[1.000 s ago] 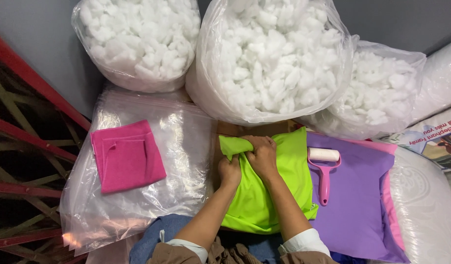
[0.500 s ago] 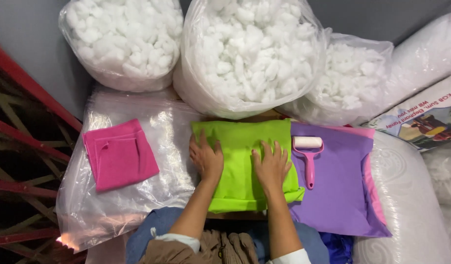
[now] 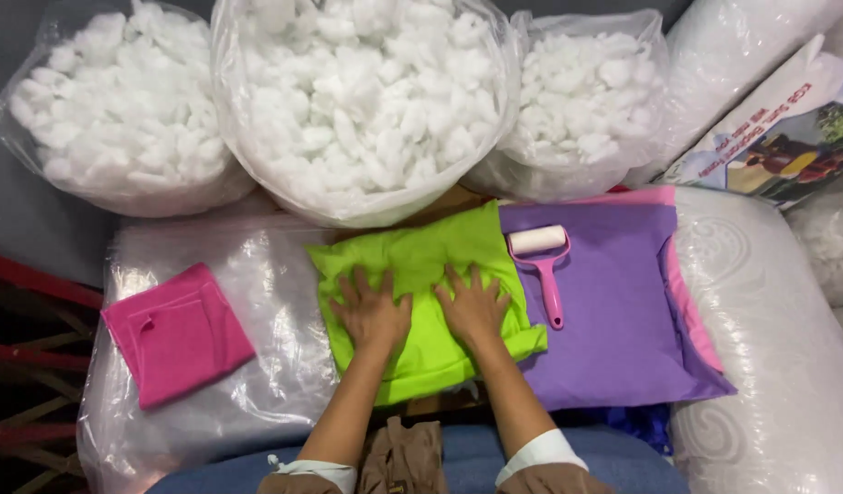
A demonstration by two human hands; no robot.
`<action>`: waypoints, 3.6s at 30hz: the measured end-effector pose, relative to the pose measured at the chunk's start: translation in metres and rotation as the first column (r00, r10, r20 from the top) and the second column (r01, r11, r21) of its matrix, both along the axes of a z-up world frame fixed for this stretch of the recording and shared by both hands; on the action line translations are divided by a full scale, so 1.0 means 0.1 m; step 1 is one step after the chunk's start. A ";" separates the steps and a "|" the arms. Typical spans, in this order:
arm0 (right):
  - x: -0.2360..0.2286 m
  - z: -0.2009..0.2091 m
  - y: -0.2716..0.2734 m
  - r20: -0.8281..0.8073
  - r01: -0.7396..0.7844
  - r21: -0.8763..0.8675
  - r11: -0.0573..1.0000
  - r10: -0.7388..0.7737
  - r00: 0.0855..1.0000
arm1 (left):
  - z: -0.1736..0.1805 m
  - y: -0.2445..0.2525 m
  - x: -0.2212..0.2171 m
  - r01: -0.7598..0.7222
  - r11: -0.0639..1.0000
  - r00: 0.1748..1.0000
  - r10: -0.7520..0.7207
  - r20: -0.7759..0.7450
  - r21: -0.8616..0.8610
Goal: The person stuffs a lime green pillowcase with white synthetic filling by hand. They repeatedly grab handfuls of the filling from a large bag, place it inside the pillowcase, and press it down to distribute the material evenly. The person also adjusts the pillowcase opening and smooths the surface of the pillow during the process.
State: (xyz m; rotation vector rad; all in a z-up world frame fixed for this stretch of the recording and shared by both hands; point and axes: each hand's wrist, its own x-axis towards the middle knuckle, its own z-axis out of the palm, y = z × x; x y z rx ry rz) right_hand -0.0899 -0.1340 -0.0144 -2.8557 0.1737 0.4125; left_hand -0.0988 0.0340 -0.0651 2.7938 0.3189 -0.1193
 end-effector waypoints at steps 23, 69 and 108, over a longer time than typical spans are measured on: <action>-0.79 0.56 -0.58 0.063 -0.453 0.198 0.869 0.450 0.891 | 1.05 0.06 -0.76 0.351 0.914 0.914 -0.382 -0.139 -0.202; -0.36 -0.41 -1.49 0.282 -0.016 0.097 0.995 -0.012 0.959 | -0.07 1.04 -0.95 0.013 0.839 0.999 0.014 0.046 -0.544; -0.99 -0.35 -1.34 0.292 -0.229 0.136 0.964 0.182 0.939 | -0.06 1.40 -1.52 -0.238 0.788 0.969 0.233 -0.084 -0.568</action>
